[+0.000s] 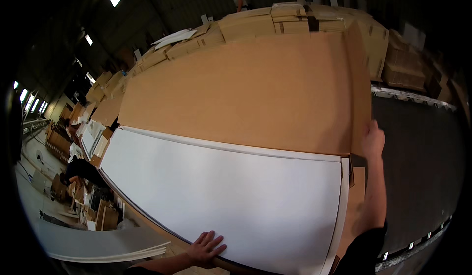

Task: The person places a large white protective sheet inside a cardboard box and seals the box with tape using a hand dispenser.

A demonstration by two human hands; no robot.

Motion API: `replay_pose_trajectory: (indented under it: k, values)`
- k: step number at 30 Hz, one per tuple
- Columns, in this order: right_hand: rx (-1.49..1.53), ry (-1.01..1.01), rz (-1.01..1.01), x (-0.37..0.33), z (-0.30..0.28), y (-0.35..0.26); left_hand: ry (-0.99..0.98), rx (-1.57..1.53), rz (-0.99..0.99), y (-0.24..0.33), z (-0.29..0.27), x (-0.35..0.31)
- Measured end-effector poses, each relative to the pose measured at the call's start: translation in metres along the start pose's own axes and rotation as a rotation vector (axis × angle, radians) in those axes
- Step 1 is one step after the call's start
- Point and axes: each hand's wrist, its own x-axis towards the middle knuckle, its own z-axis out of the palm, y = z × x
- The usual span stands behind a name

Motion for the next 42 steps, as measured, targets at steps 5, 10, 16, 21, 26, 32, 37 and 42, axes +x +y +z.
replay_pose_trajectory:
  k: [5, 10, 16, 21, 26, 32, 37, 42]
  values:
    - [0.449, 0.223, 0.139, -0.092, -0.035, 0.008, -0.001, 0.028, 0.043, 0.002, -0.008, 0.004]
    - [0.316, 0.036, 0.285, -0.163, -0.054, 0.046, 0.122, 0.081, 0.130, -0.007, 0.013, 0.008]
    - [0.088, -0.050, -0.076, -0.309, -0.147, 0.027, 0.049, 0.147, 0.157, -0.007, 0.011, 0.013]
    - [0.102, -0.313, -0.099, -0.399, -0.240, -0.127, -0.238, 0.048, 0.017, 0.002, 0.024, 0.030]
    - [-0.250, -0.295, -0.169, -0.462, -0.211, -0.141, -0.547, -0.066, -0.098, 0.027, 0.006, 0.039]
    - [-0.345, -0.097, -0.228, -0.465, -0.185, -0.118, -0.175, 0.115, -0.106, 0.062, 0.010, 0.028]
    - [-0.471, -0.172, -0.239, -0.463, -0.183, -0.115, -0.008, 0.042, 0.350, 0.063, -0.009, 0.001]
    - [-0.413, -0.175, -0.243, -0.457, -0.190, -0.112, 0.243, 0.160, 0.317, 0.087, -0.090, -0.001]
